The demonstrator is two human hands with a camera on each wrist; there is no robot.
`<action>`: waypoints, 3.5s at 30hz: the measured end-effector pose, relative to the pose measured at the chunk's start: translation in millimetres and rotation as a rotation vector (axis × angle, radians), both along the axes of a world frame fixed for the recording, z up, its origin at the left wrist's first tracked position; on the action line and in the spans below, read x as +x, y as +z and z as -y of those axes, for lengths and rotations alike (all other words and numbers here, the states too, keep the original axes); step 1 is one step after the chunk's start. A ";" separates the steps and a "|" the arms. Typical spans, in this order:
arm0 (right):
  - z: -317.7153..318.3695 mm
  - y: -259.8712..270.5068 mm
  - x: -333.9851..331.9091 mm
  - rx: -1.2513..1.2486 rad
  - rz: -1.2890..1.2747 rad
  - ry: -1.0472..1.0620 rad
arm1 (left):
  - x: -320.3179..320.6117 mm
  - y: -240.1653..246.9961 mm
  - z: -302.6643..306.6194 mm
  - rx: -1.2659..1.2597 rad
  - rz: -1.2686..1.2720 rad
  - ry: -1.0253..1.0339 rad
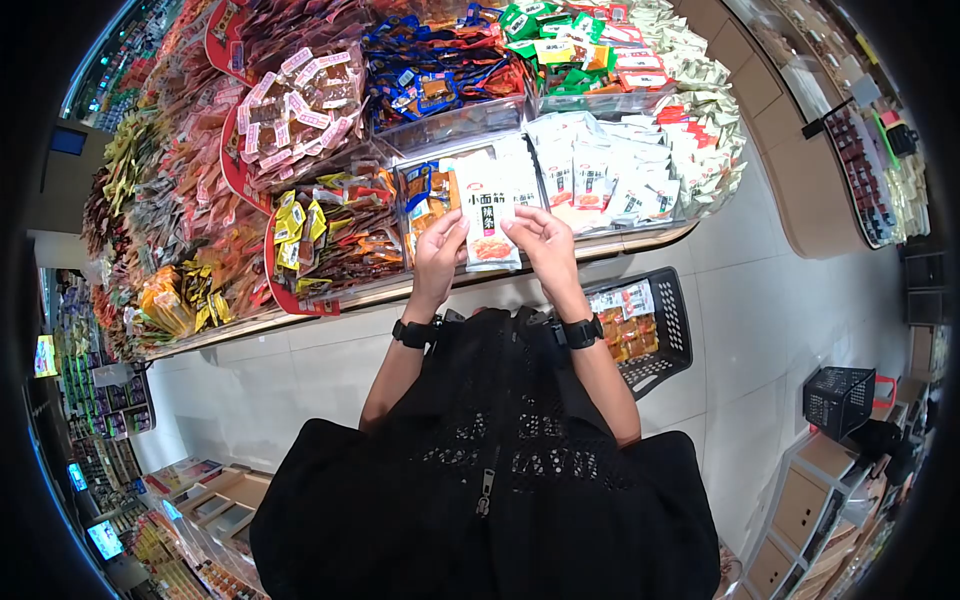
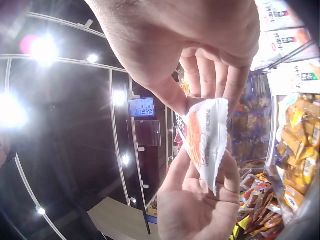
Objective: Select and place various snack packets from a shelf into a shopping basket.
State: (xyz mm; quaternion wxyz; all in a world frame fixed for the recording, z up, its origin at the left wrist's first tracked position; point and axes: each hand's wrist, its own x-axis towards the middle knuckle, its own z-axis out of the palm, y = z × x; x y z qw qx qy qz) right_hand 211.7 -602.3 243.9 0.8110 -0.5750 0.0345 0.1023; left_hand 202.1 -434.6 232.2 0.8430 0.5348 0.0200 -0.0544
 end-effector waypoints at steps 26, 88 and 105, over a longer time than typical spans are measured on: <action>-11.7 -1.2 0.2 -0.273 0.222 -0.125 | 2.2 -3.1 6.5 0.391 0.265 -0.026; -18.7 -10.3 -12.9 -0.119 0.147 -0.220 | -9.8 0.0 -8.7 0.206 0.169 0.069; 15.7 -20.2 -89.8 -0.595 -0.019 -0.652 | -15.6 -40.2 63.3 0.446 0.225 -0.599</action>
